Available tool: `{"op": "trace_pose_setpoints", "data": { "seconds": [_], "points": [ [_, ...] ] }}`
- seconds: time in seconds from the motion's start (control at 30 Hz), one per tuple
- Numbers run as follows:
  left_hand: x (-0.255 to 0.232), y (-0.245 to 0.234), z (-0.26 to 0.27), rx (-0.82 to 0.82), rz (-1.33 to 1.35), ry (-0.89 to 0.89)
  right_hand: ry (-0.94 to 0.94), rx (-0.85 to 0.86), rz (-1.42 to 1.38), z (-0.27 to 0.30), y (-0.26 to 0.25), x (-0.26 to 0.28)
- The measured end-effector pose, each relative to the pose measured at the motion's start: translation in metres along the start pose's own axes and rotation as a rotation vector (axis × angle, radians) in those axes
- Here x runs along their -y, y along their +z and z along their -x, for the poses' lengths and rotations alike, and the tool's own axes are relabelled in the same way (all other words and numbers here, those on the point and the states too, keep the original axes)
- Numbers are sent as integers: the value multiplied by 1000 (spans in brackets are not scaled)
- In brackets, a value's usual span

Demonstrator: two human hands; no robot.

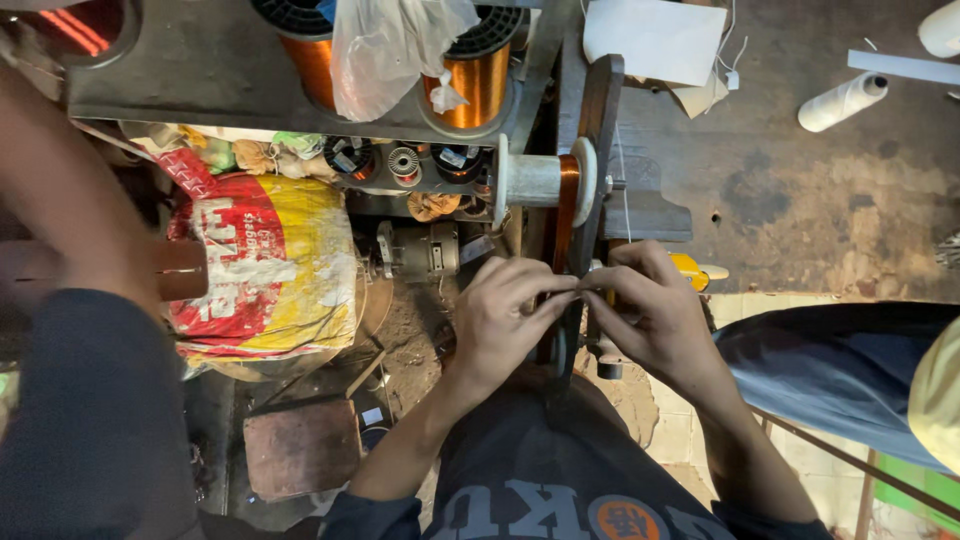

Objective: The person operates a motorized winding machine to wrap copper wire onto a cylindrical core. They guide the wire with both hands, occasionally stop the machine to adjust the wire, and restart the process repeatedly.

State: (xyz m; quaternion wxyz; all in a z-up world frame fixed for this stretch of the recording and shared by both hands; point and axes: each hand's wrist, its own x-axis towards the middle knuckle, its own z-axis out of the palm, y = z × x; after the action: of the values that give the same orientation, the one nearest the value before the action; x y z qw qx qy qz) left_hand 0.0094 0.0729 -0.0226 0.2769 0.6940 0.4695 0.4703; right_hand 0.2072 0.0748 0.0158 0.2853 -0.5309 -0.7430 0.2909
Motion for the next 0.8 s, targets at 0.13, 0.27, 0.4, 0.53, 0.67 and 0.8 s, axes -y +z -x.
{"op": "trace_pose_setpoints", "data": {
  "seconds": [0.13, 0.27, 0.4, 0.53, 0.67, 0.8],
  "points": [
    [9, 0, 0, 18, 72, -89, -204, -87, 65, -4, 7, -8],
    [22, -7, 2, 100, 223, -124, -222, -84, 140, -10, 13, -15],
    [23, -8, 8, 63, -319, -49, -200, -118, 246, -10, 22, -15],
    [17, 1, 15, 47, -590, 70, -195, -160, 286, -2, 29, -11],
    [15, -6, 10, -8, -441, 41, -160, -180, 259, 3, 25, -4],
    [10, -11, 13, 1, -92, -46, -266, -160, 314, 6, 13, 0]
  ]
}}
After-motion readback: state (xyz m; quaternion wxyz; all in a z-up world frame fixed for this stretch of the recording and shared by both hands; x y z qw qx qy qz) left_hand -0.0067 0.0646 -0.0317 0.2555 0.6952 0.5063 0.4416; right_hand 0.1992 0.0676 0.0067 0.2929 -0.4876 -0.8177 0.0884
